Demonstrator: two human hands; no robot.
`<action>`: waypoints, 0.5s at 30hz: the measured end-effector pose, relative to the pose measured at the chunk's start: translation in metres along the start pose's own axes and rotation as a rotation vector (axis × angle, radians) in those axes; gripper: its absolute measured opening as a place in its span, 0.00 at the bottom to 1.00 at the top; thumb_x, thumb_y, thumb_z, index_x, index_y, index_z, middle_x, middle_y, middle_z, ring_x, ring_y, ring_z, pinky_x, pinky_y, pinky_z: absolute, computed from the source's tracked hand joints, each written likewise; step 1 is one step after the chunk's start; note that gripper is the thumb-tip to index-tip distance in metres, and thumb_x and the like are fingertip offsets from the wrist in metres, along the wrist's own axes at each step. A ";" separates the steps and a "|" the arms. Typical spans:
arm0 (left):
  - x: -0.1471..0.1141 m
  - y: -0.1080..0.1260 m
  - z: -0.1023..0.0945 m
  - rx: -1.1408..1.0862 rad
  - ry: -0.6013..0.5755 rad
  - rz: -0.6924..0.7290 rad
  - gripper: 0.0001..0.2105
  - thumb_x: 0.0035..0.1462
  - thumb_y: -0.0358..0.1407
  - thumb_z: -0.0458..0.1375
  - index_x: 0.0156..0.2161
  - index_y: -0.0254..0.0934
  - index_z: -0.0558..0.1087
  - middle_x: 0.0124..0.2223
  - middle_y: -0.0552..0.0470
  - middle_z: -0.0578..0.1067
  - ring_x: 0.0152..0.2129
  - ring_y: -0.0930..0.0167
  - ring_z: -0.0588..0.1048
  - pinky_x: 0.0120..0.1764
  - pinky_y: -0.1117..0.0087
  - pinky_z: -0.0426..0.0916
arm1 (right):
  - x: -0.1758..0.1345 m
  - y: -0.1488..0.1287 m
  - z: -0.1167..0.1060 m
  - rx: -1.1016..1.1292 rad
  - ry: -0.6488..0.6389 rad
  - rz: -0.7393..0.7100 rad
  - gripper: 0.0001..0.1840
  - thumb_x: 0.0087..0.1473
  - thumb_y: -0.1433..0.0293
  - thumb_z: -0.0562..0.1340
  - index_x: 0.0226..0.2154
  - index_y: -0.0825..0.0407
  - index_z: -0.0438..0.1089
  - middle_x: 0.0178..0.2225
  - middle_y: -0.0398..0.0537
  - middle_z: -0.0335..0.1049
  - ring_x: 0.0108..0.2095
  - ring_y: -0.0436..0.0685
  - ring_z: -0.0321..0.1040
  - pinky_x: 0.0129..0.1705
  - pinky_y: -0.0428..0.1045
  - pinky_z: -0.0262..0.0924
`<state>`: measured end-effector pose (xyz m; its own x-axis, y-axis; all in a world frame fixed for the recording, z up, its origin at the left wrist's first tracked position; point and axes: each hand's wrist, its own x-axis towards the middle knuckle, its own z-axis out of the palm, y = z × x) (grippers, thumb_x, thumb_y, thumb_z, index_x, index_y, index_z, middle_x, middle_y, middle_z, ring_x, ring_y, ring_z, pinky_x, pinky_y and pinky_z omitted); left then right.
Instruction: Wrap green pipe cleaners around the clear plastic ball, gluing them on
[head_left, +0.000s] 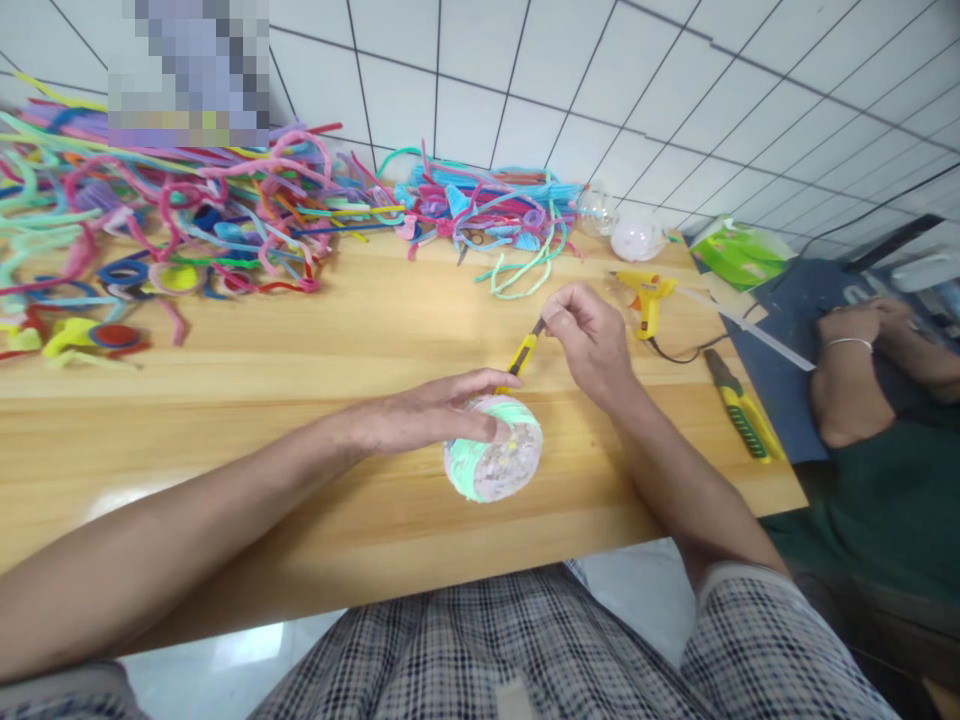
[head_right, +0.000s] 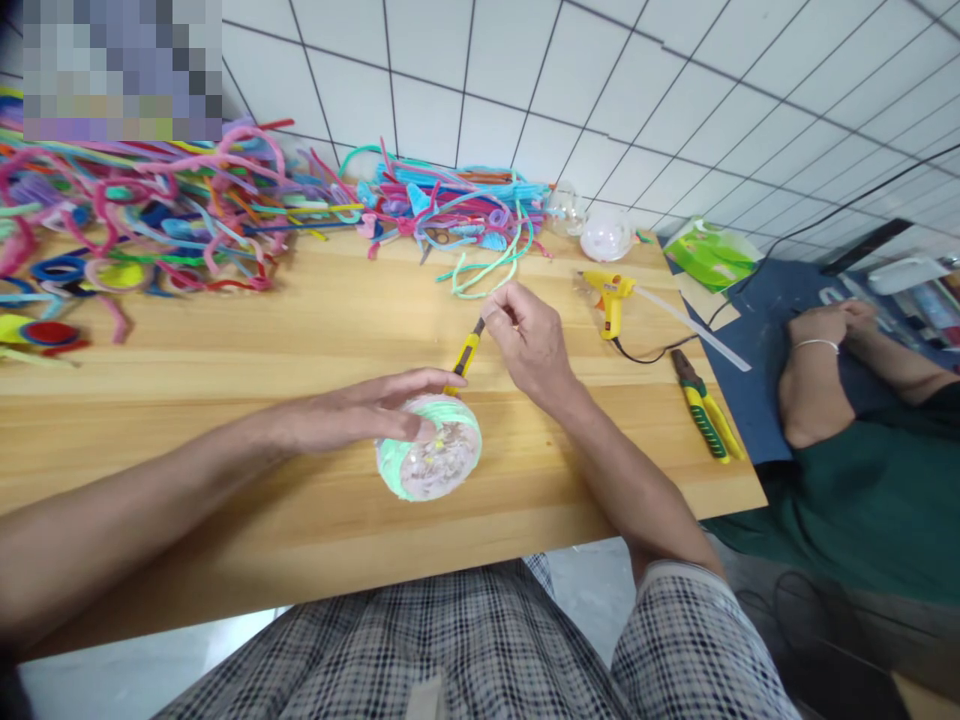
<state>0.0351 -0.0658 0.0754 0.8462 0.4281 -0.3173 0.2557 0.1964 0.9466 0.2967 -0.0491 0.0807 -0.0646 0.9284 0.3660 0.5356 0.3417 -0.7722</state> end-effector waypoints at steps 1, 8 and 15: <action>0.000 0.001 0.000 0.004 0.002 -0.002 0.39 0.62 0.50 0.66 0.75 0.43 0.65 0.65 0.43 0.75 0.61 0.55 0.74 0.56 0.62 0.72 | 0.001 -0.001 -0.003 -0.052 -0.014 -0.039 0.15 0.70 0.58 0.63 0.32 0.45 0.67 0.28 0.40 0.68 0.31 0.54 0.64 0.39 0.53 0.59; -0.001 0.006 -0.001 0.018 -0.018 -0.015 0.38 0.62 0.51 0.67 0.74 0.44 0.67 0.62 0.45 0.77 0.58 0.56 0.75 0.52 0.65 0.73 | 0.007 0.003 -0.014 -0.186 0.103 -0.095 0.18 0.72 0.55 0.62 0.31 0.44 0.63 0.28 0.41 0.64 0.31 0.57 0.62 0.40 0.55 0.59; -0.002 0.005 -0.001 0.000 -0.001 -0.029 0.39 0.60 0.51 0.68 0.74 0.45 0.66 0.63 0.45 0.77 0.59 0.55 0.75 0.55 0.63 0.73 | 0.020 0.025 -0.026 -0.112 0.108 0.025 0.27 0.68 0.53 0.66 0.22 0.46 0.61 0.22 0.38 0.56 0.27 0.52 0.55 0.34 0.52 0.53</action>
<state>0.0342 -0.0646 0.0807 0.8391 0.4209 -0.3445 0.2802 0.2085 0.9370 0.3304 -0.0260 0.0821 0.0371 0.9132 0.4059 0.6273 0.2949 -0.7208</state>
